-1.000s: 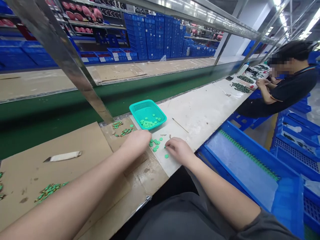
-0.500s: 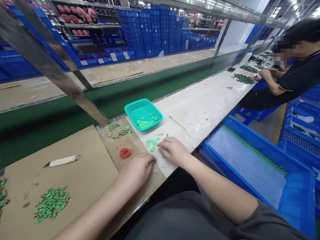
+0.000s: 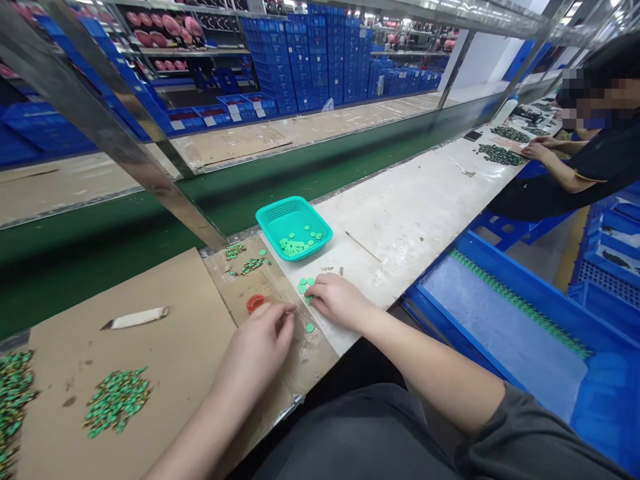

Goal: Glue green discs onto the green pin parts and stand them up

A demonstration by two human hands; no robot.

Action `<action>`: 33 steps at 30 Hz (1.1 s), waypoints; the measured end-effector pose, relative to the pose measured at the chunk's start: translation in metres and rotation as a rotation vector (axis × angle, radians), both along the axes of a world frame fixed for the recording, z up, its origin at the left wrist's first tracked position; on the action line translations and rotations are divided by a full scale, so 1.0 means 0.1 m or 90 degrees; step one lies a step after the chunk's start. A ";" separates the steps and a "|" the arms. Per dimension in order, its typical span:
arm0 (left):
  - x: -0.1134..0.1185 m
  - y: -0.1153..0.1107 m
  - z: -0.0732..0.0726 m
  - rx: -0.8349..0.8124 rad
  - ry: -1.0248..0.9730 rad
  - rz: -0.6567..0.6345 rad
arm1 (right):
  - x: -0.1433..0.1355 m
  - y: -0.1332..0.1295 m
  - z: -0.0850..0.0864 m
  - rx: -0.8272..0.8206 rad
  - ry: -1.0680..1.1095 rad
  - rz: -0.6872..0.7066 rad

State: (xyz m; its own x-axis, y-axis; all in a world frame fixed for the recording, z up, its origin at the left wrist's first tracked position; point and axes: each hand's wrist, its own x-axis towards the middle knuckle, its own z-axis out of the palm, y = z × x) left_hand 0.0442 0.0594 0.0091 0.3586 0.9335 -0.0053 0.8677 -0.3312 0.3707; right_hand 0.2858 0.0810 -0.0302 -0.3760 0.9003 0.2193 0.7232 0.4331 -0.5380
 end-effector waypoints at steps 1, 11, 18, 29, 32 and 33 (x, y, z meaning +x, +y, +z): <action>0.04 0.01 0.00 -0.006 0.019 -0.001 | 0.01 -0.01 0.00 -0.001 0.005 -0.003; 0.36 -0.04 0.05 -0.053 0.227 -0.044 | 0.56 -0.25 -0.02 -0.004 0.068 -0.195; 0.32 -0.14 0.15 -0.065 0.255 -0.064 | 0.52 -0.33 -0.08 -0.019 0.045 -0.198; 0.59 0.29 0.22 0.015 0.221 -0.022 | 0.20 -0.27 -0.04 -0.010 -0.055 -0.156; 0.62 0.36 0.22 0.019 0.233 -0.049 | 0.21 -0.30 -0.01 -0.010 -0.059 -0.142; 0.63 0.37 0.21 0.019 0.236 -0.056 | 0.21 -0.29 0.00 -0.010 -0.056 -0.147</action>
State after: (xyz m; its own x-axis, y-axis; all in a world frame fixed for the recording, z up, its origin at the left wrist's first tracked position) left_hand 0.1068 0.0963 0.0302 0.4165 0.9007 -0.1239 0.9087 -0.4167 0.0257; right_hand 0.3068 0.0525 -0.0304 -0.1775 0.9676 0.1795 0.8462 0.2432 -0.4741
